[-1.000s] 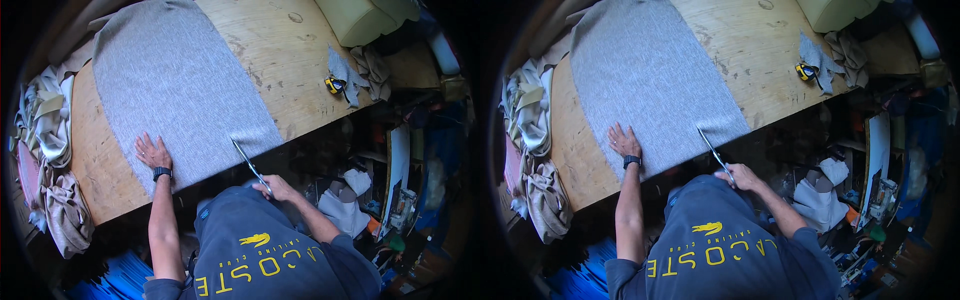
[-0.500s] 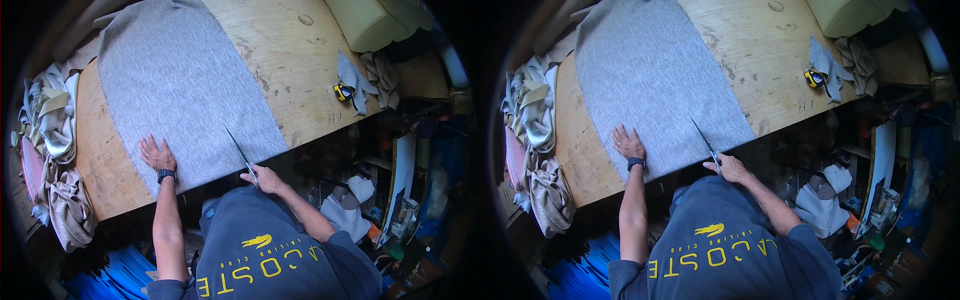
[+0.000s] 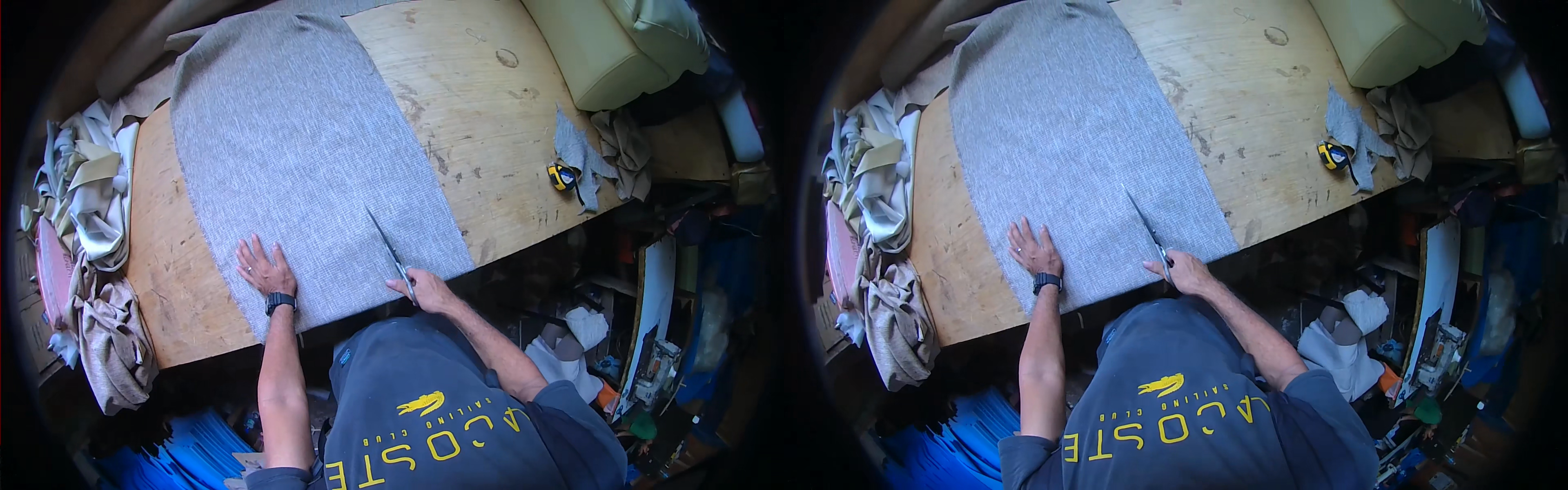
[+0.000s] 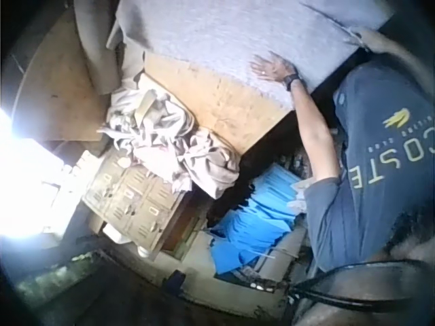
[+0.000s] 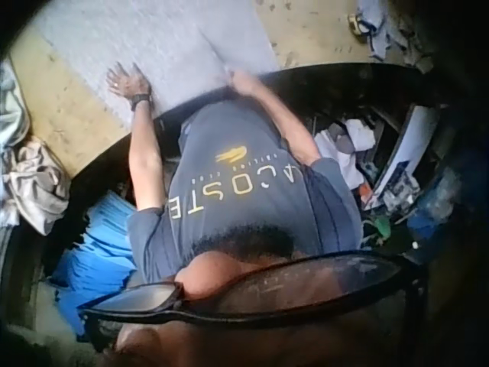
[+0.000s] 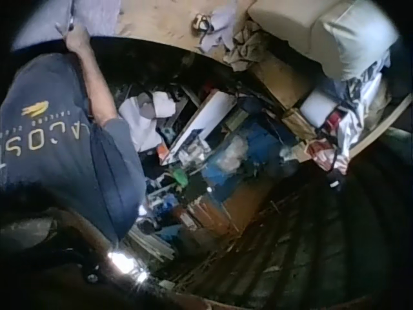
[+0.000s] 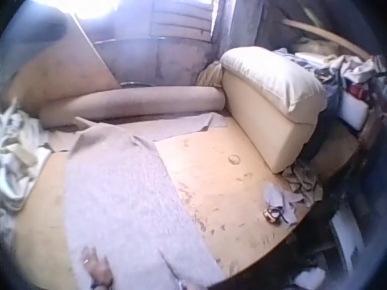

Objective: The person cuts a large piece of gray fabric into smaller rectangular sections using shears on a wooden workbench. They measure the fabric with a tape measure, make straight cuts, and occasionally fold or reposition the material to continue cutting.

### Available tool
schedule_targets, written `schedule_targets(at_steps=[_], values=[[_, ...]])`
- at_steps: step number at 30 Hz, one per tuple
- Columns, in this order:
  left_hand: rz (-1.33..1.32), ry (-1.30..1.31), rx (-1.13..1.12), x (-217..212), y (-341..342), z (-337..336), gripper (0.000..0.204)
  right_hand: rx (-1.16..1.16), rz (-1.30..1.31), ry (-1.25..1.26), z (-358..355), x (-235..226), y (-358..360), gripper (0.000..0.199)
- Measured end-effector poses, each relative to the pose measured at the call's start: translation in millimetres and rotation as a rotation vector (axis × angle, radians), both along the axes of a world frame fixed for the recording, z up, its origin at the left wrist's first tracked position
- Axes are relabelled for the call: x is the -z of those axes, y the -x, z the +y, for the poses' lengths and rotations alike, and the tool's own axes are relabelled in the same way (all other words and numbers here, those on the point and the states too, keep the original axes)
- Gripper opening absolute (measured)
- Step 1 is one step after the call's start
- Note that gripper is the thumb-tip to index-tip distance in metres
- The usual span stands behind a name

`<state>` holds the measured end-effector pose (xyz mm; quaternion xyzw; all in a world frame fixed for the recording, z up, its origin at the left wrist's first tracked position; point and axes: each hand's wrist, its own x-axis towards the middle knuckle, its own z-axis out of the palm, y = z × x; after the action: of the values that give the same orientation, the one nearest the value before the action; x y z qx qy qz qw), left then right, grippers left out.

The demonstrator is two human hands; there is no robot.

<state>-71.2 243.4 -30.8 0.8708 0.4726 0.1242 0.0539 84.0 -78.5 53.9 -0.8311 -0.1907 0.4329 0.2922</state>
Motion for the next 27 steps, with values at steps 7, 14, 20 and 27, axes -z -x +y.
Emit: schedule_targets(at_steps=[7,14,20,27], values=[[0.037,0.036,-0.009,-9,-1,-3,0.062,0.073,0.27,-0.016,7,0,-11,0.066],[0.037,0.028,-0.012,-7,-1,-1,0.062,0.082,0.201,-0.051,50,1,-38,0.057],[0.006,0.035,-0.006,-6,-2,-1,0.06,0.097,0.259,-0.057,67,5,-52,0.058],[0.007,0.078,-0.013,-14,-4,-3,0.061,0.09,0.226,-0.053,94,-2,-75,0.062]])
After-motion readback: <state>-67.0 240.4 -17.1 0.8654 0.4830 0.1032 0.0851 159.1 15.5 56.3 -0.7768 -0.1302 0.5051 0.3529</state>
